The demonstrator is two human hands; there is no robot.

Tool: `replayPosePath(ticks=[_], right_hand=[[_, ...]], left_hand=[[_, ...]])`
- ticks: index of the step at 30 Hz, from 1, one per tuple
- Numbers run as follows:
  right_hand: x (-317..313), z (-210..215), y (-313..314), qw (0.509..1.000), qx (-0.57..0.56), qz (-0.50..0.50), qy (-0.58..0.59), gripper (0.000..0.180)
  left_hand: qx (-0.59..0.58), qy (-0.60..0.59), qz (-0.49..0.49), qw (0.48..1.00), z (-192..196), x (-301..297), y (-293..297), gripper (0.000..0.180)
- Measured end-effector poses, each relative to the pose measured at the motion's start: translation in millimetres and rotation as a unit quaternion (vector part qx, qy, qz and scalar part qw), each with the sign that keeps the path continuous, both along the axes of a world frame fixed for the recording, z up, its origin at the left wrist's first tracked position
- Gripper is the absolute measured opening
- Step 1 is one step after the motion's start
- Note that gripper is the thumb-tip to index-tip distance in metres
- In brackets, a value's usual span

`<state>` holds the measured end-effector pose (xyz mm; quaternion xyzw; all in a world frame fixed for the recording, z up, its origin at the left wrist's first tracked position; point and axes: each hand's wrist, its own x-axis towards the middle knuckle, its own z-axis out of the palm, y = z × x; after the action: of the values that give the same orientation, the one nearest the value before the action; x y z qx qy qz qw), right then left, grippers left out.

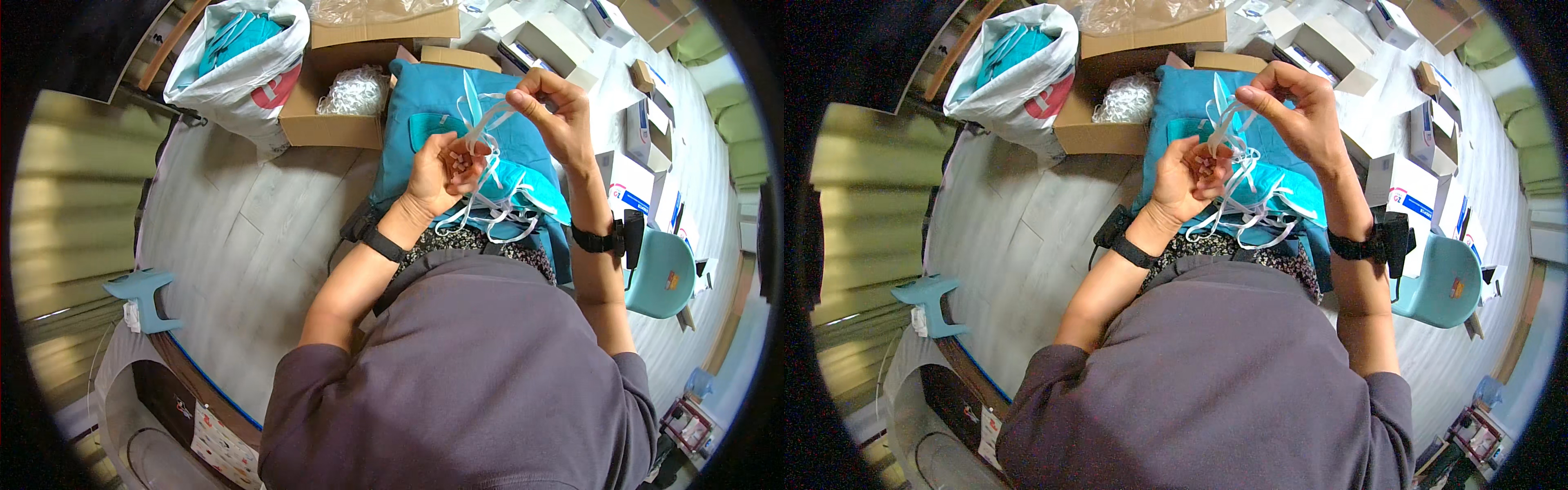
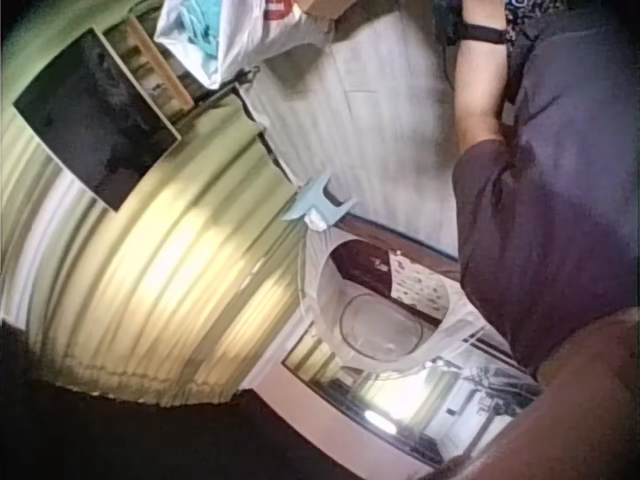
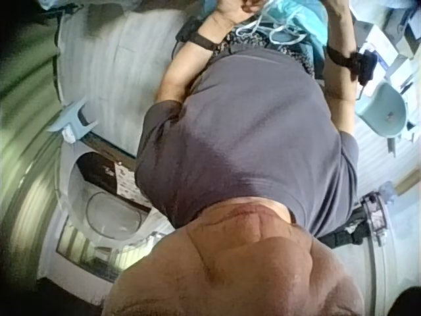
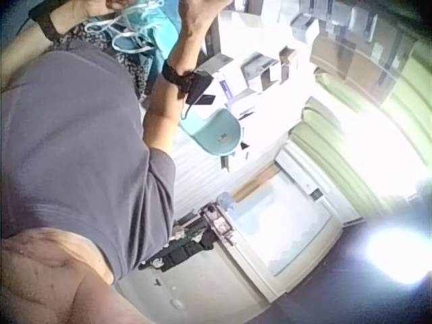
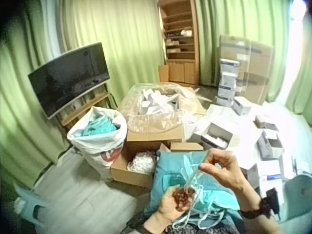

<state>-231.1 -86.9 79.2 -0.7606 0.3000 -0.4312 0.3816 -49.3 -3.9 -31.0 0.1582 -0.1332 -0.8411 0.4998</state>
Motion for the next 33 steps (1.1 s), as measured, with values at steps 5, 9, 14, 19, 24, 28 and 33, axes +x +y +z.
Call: replayPosePath(ticks=[5, 9, 14, 19, 24, 28, 33], right_hand=[[-2, -2, -8, 0.999, 0.017, -0.027, -0.039, 0.019], [-2, 16, 0, 0.997, -0.064, -0.029, -0.014, 0.019], [12, 22, 13, 0.956, 0.001, 0.093, 0.277, 0.012], [32, -35, 17, 0.953, -0.075, 0.05, 0.291, 0.02], [46, -32, 28, 0.959, -0.075, -0.026, 0.271, 0.035], [57, -30, 35, 0.929, -0.285, -0.132, 0.195, 0.035], [39, -16, 17, 0.964, -0.169, -0.199, 0.055, 0.015]], left_hand=[[0.009, -0.137, 0.064, 0.988, -8, 9, 0, 0.035], [0.018, -0.281, 0.111, 0.953, -19, 45, -1, 0.029], [0.016, -0.646, 0.167, 0.745, -58, 70, -8, 0.03], [-0.014, -0.724, 0.028, 0.69, -63, 60, -27, 0.034], [-0.132, -0.753, 0.125, 0.632, -40, 68, -37, 0.034], [-0.145, -0.638, 0.19, 0.732, 49, 59, -30, 0.034], [-0.181, -0.411, 0.214, 0.868, 114, 46, -20, 0.024]])
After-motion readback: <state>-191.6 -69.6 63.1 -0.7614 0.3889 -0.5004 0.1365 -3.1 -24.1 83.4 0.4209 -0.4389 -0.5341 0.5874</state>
